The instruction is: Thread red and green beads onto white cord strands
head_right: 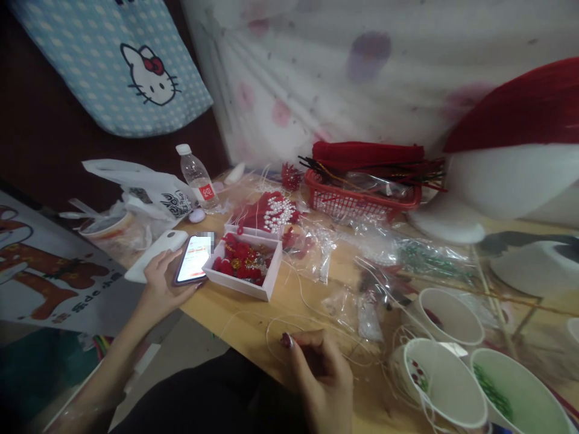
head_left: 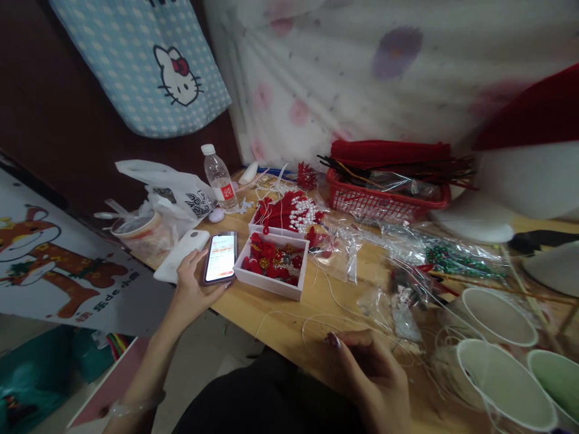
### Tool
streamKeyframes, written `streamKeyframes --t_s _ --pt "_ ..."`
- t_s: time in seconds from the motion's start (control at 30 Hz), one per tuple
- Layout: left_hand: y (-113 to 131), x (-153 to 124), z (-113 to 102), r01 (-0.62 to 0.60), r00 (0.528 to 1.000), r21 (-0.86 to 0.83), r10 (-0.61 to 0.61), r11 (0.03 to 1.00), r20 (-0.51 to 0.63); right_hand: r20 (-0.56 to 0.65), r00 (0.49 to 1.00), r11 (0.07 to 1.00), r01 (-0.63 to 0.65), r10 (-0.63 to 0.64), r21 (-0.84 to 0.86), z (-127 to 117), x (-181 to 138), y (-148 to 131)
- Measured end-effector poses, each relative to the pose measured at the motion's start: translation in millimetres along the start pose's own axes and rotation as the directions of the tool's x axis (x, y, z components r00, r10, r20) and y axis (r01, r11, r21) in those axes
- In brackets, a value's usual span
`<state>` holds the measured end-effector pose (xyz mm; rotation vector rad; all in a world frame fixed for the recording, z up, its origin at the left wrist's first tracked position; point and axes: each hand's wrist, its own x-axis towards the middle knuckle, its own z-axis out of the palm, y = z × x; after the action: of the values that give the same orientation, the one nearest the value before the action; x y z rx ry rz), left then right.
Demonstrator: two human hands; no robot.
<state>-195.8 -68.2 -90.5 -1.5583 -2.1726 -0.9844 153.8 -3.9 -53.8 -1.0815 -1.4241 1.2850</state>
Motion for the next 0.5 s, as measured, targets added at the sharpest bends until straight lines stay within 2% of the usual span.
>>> streamKeyframes --t_s 0.13,0.2,0.33,0.5 --pt "5.7 -3.5 0.2 0.000 0.994 -0.001 0.000 1.000 -0.108 -0.047 0.992 0.993 0.121 -0.120 0.006 -3.4 1.2 1.0" --pt "9.6 -5.9 -1.6 0.029 0.989 0.017 -0.026 0.999 -0.148 -0.053 0.989 0.990 0.140 -0.139 0.007 -3.2 0.7 -0.5" --pt "14.4 -10.2 -5.1 0.089 0.993 0.016 -0.088 0.996 -0.076 -0.041 0.993 0.992 0.114 -0.112 0.050 -1.7 0.2 -4.3" --pt "20.3 -8.7 -2.6 0.066 0.998 -0.050 -0.064 0.997 0.026 0.039 0.991 0.991 0.128 -0.129 0.026 -3.6 2.3 -5.0"
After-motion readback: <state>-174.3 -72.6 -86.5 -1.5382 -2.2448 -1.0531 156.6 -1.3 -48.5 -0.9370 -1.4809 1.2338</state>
